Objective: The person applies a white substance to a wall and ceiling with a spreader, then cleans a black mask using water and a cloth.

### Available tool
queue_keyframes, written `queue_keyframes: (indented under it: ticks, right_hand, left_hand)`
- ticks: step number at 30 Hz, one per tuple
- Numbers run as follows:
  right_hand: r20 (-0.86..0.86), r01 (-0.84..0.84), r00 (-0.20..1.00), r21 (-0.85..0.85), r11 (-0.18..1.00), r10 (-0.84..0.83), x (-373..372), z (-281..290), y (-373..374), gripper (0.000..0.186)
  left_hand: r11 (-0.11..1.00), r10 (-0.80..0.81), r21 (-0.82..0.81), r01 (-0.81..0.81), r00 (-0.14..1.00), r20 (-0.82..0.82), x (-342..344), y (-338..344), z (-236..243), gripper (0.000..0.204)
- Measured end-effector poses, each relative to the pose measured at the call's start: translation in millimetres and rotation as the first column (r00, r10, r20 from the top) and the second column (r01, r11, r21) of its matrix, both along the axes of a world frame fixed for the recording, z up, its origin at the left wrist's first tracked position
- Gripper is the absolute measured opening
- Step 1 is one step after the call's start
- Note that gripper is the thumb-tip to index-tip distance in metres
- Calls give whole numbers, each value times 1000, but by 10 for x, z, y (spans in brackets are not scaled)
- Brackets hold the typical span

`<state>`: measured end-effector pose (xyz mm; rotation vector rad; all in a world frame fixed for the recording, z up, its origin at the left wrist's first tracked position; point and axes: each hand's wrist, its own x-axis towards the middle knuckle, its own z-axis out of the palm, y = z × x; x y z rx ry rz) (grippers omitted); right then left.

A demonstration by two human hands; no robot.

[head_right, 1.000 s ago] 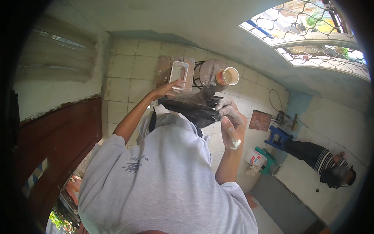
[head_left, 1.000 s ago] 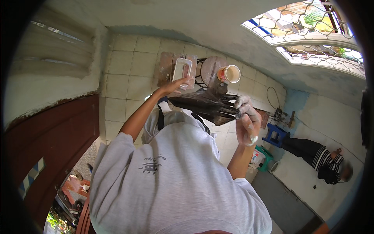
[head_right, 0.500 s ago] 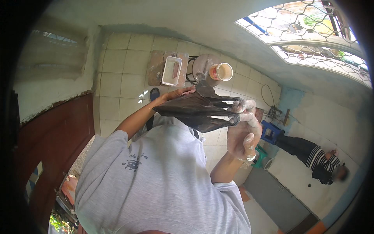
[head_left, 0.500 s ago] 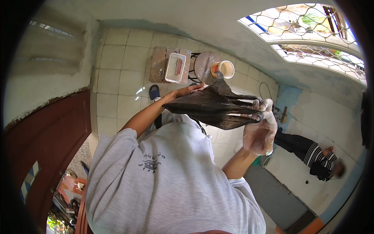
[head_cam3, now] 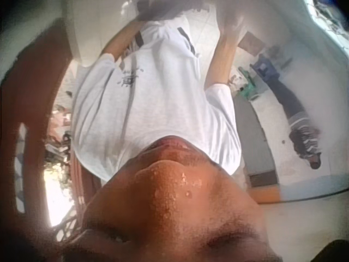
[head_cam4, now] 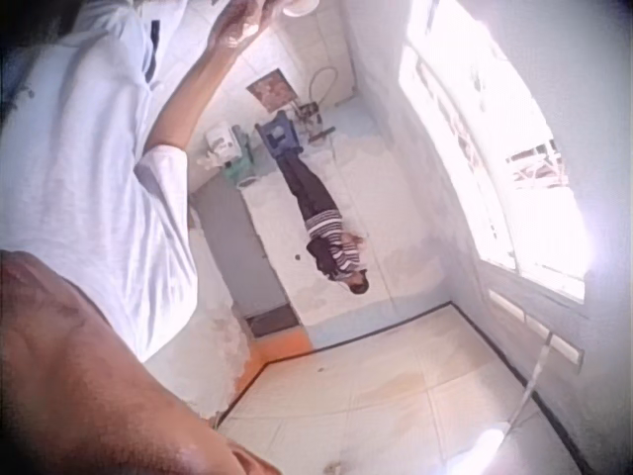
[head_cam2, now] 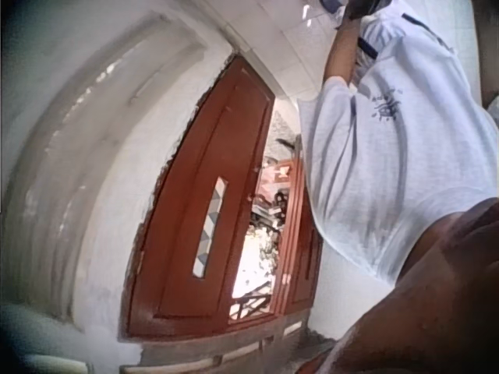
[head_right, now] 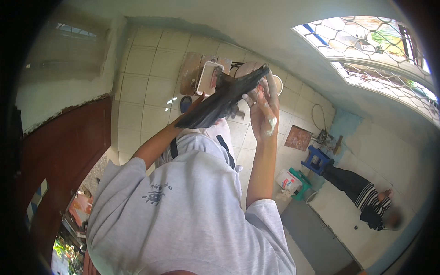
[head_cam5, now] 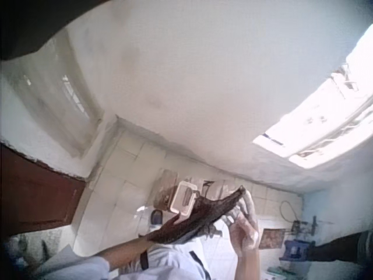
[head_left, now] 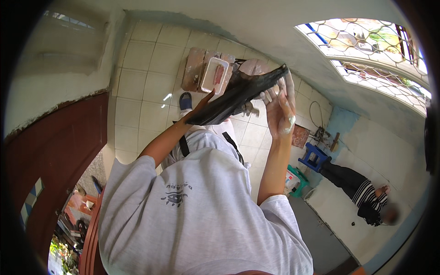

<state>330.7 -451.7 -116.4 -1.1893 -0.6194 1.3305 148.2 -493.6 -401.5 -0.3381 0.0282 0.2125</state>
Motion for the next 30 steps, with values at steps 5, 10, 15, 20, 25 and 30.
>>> queue_keyframes:
  ticks: [5,10,15,20,25,30]
  right_hand:
    - [-38,-49,998,-187,981,43,101,-779,275,82]
    - [-105,-91,993,-343,935,58,230,-1582,440,87]
    - [-238,-170,968,-395,903,78,347,-2361,544,79]
    - [-220,-242,963,-440,865,158,414,-2975,512,86]
    - [-207,-264,960,-470,842,186,397,-3272,493,82]
    - [-238,-302,948,-467,831,211,371,-3360,510,81]
  left_hand:
    - [989,74,-122,-78,997,-32,-219,-259,-344,85]
    - [999,32,-13,-37,971,-238,-351,-579,-608,78]
    - [914,110,402,62,914,-391,-448,-997,-1097,63]
    - [982,178,4,-191,904,-388,-283,-1211,-1274,66]
    - [972,195,-19,-233,853,-483,-126,-1441,-1517,58]
    - [864,400,504,12,593,-699,18,-1776,-1645,49]
